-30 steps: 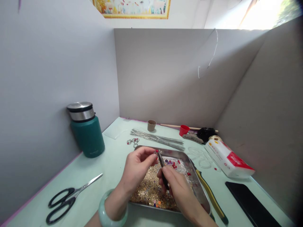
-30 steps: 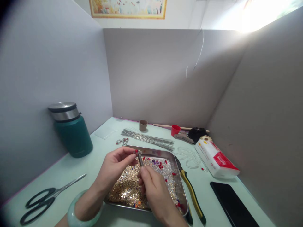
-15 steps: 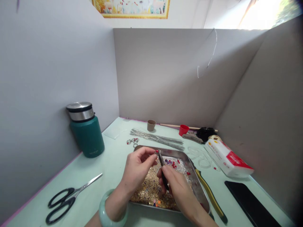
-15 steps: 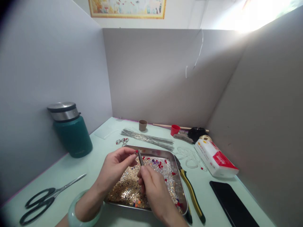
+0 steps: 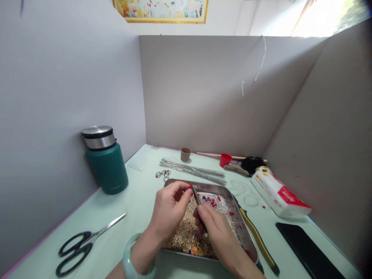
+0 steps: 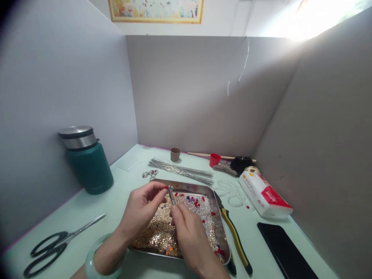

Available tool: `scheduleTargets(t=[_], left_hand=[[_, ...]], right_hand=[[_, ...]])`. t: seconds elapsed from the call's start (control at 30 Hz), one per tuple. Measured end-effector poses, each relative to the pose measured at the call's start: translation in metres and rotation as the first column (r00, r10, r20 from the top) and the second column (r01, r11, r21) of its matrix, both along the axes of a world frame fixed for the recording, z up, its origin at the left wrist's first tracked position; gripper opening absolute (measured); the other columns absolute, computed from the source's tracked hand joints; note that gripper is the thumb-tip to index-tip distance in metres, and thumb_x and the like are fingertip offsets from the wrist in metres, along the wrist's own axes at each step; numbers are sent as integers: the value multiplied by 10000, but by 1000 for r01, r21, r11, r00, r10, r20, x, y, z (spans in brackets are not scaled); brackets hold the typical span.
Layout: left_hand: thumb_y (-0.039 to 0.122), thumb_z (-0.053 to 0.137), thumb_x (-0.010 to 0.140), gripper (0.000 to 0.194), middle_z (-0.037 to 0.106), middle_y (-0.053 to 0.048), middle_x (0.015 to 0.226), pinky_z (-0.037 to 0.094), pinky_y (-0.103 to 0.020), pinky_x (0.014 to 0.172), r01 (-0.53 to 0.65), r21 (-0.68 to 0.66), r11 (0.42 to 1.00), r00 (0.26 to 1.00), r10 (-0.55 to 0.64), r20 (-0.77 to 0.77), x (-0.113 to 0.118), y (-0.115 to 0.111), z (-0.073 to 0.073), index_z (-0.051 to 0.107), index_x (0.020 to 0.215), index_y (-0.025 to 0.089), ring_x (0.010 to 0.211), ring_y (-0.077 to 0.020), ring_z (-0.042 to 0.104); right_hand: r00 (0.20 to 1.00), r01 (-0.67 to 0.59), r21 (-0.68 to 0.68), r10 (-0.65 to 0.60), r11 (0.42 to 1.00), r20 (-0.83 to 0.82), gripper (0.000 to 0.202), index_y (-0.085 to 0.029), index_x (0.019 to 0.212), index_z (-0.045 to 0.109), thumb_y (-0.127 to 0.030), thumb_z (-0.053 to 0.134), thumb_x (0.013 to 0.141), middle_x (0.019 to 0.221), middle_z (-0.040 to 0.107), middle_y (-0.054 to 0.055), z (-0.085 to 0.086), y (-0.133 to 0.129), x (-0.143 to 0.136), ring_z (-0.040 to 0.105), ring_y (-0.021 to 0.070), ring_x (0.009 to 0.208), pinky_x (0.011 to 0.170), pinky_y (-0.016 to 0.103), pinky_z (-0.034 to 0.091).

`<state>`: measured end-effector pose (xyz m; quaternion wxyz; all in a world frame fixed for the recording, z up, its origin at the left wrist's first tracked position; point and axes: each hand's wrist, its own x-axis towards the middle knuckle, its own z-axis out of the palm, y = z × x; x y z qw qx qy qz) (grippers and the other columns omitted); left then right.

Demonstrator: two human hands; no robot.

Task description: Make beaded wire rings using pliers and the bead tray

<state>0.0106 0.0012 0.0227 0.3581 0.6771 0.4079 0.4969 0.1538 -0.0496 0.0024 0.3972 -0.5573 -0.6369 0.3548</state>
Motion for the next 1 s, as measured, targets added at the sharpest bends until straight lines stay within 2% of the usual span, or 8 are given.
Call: scheduleTargets(t=[0.13, 0.3, 0.43, 0.57, 0.77, 1.0], left_hand=[[267, 545, 837, 143, 664, -21, 719, 468, -257, 604, -43, 55, 998, 997, 47, -64, 0, -1, 1, 648, 819, 170, 632, -150, 600], [225, 545, 822, 127, 674, -33, 757, 466, -267, 642, -73, 178, 981, 986, 99, -138, 1, 0, 1, 659, 810, 172, 661, -155, 602], [203, 545, 812, 121, 677, -35, 757, 461, -267, 631, -65, 229, 971, 981, 104, -164, 2, 0, -1, 664, 808, 181, 656, -159, 600], [205, 547, 811, 118, 677, -33, 745, 459, -262, 622, -60, 211, 976, 983, 94, -155, 1, -2, -2, 661, 797, 179, 648, -159, 601], [229, 541, 824, 132, 667, -21, 714, 446, -255, 609, -64, 163, 985, 984, 89, -153, 1, -4, -1, 650, 771, 177, 623, -147, 591], [225, 548, 817, 121, 673, -17, 716, 448, -247, 605, -83, 173, 981, 987, 104, -119, 2, -4, 0, 655, 778, 183, 616, -144, 594]], right_hand=[[1000, 15, 18, -15, 1000, 15, 383, -206, 699, 487, -423, 313, 963, 666, 540, 1, 1, 0, 0, 506, 168, 651, 596, 272, 351], [998, 35, 42, -37, 999, 58, 378, -213, 688, 480, -417, 316, 962, 663, 540, -3, -2, 1, -1, 499, 170, 654, 599, 274, 348], [1000, 21, 14, -21, 1000, 21, 387, -213, 708, 491, -426, 294, 965, 666, 550, -1, -3, 2, -1, 508, 169, 638, 579, 272, 352], [995, 47, 81, -53, 996, 80, 354, -215, 717, 477, -399, 308, 968, 703, 554, 1, -2, 1, -2, 506, 170, 677, 617, 274, 348], [985, 65, 77, -76, 995, 157, 335, -219, 751, 476, -399, 297, 970, 711, 551, 3, -2, 0, -5, 508, 174, 673, 608, 278, 334], [980, 78, 140, -101, 987, 170, 282, -220, 779, 477, -370, 328, 966, 777, 575, 15, -5, -1, -7, 527, 181, 729, 650, 282, 347]])
